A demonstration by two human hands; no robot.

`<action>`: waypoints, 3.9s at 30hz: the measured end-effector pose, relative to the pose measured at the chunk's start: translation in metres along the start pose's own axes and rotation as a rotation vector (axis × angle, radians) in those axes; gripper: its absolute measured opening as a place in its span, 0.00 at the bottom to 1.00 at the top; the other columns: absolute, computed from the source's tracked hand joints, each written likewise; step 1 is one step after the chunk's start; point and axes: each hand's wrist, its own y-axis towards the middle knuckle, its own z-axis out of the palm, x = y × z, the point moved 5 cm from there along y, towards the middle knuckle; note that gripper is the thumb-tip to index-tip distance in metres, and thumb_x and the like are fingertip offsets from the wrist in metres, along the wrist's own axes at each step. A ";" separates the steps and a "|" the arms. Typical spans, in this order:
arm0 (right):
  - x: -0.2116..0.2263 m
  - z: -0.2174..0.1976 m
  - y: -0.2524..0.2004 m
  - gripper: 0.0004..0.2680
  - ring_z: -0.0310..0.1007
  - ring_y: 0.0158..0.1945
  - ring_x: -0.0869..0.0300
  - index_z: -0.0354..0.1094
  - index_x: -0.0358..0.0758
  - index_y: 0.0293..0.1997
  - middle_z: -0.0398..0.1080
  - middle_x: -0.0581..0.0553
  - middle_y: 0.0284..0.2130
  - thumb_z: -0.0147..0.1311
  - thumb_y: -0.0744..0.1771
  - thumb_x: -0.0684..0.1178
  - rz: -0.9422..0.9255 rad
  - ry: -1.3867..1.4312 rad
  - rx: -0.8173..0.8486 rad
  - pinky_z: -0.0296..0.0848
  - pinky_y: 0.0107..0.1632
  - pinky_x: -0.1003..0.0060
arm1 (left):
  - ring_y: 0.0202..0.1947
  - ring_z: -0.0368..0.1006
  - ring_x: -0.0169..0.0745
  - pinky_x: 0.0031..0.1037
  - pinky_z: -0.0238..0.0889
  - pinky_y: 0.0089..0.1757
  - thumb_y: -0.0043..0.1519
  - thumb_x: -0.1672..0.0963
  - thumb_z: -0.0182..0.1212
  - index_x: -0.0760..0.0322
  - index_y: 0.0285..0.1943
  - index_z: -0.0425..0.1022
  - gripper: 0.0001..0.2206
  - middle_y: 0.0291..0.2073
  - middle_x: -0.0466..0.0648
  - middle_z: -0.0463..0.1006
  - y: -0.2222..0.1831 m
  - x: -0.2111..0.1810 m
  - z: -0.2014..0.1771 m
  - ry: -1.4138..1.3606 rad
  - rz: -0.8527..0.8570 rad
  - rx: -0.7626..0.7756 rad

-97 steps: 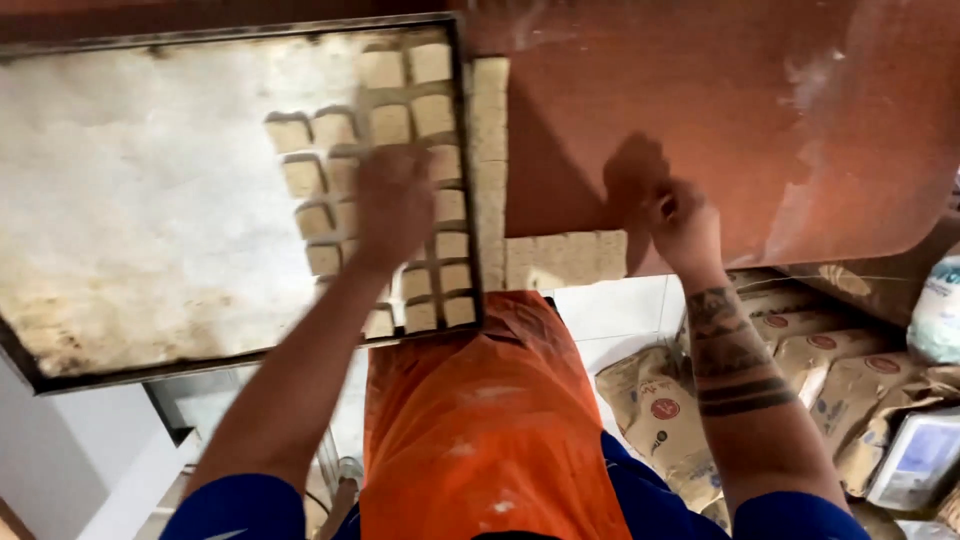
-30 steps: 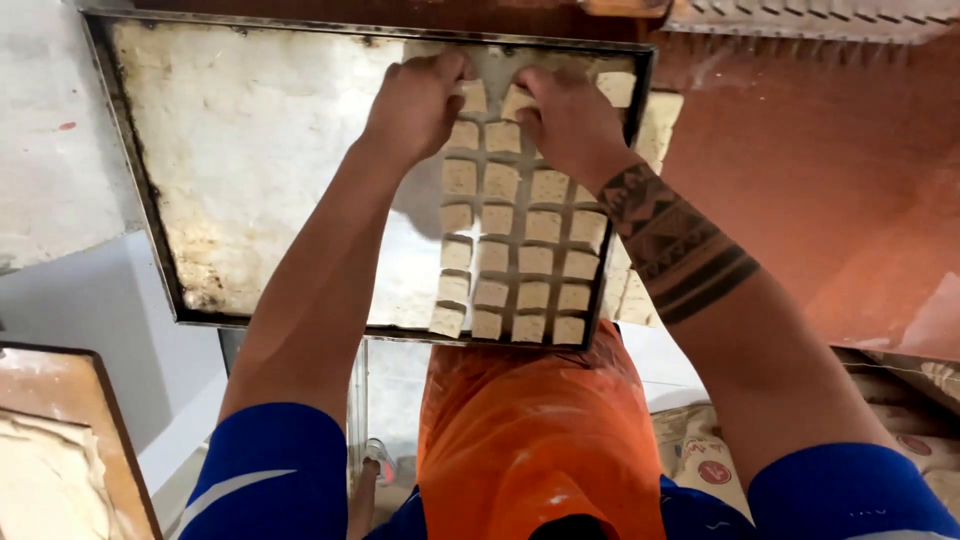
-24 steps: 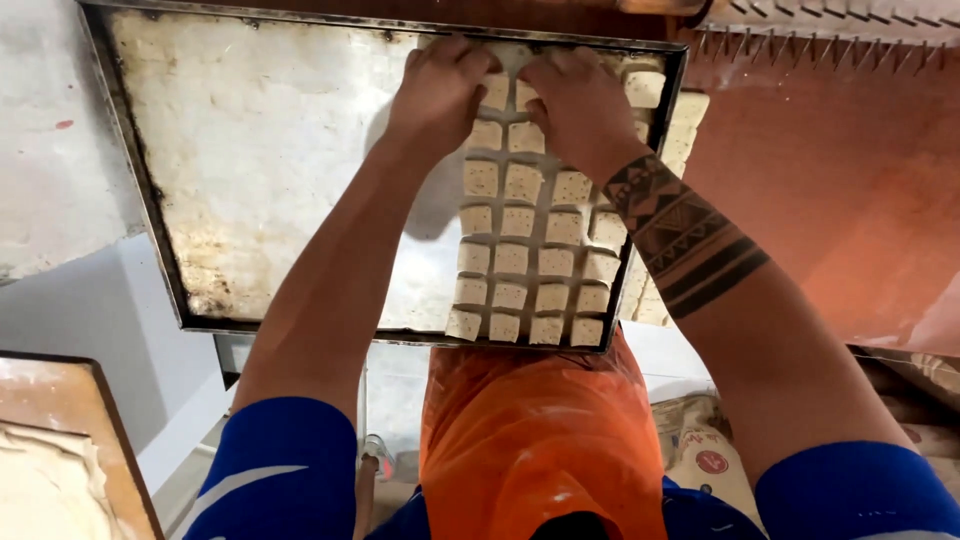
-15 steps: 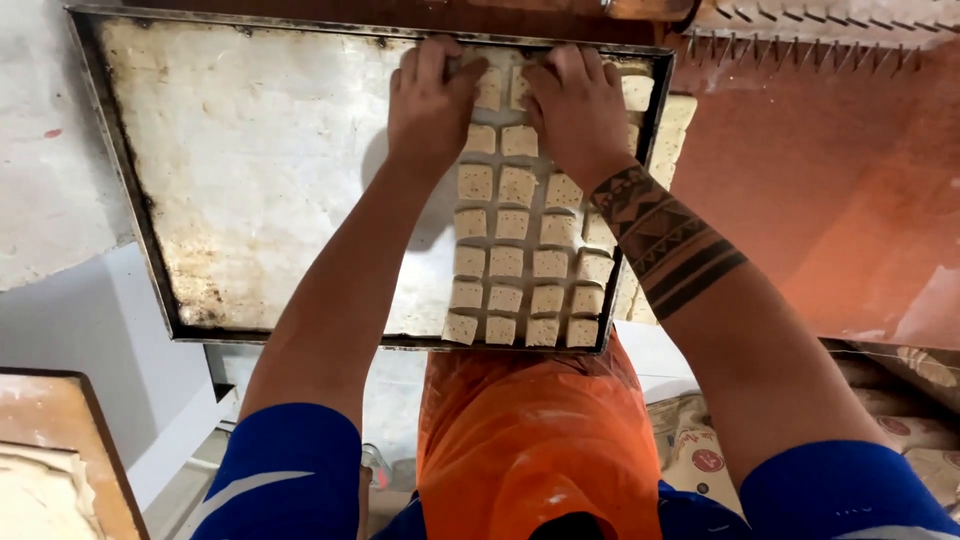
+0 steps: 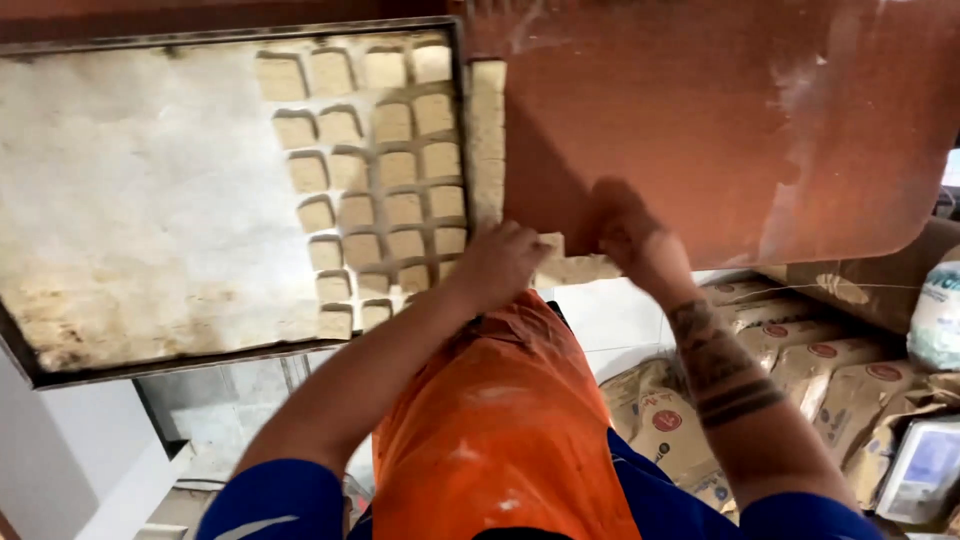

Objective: Arranging small pieces of cut dough onto a baking tray in neat rows for baking.

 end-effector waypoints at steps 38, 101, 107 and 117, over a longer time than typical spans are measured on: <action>0.059 0.098 -0.083 0.13 0.72 0.28 0.57 0.68 0.35 0.46 0.71 0.42 0.27 0.66 0.69 0.54 0.595 0.685 -0.215 0.71 0.31 0.64 | 0.45 0.81 0.50 0.38 0.75 0.45 0.57 0.53 0.72 0.66 0.62 0.75 0.25 0.45 0.60 0.82 -0.133 0.099 -0.005 -1.242 -0.856 -0.220; 0.023 0.097 -0.004 0.17 0.72 0.53 0.40 0.68 0.39 0.51 0.61 0.42 0.49 0.64 0.61 0.54 -0.094 -0.023 0.309 0.80 0.46 0.49 | 0.56 0.64 0.56 0.60 0.30 0.70 0.51 0.54 0.74 0.64 0.42 0.80 0.14 0.41 0.56 0.74 0.011 0.008 0.058 0.200 -0.268 0.373; 0.014 0.092 0.001 0.15 0.76 0.50 0.46 0.69 0.46 0.56 0.70 0.43 0.44 0.62 0.65 0.54 0.105 0.178 0.450 0.78 0.48 0.52 | 0.58 0.70 0.50 0.58 0.26 0.70 0.55 0.52 0.73 0.61 0.44 0.77 0.15 0.37 0.52 0.80 0.015 0.006 0.033 0.033 -0.422 0.392; 0.004 0.075 0.003 0.18 0.78 0.35 0.53 0.68 0.38 0.56 0.73 0.37 0.40 0.66 0.65 0.54 0.516 0.779 0.118 0.80 0.38 0.64 | 0.55 0.75 0.54 0.46 0.66 0.57 0.60 0.47 0.68 0.51 0.57 0.73 0.18 0.48 0.50 0.79 -0.026 0.039 -0.011 -0.419 -0.721 0.138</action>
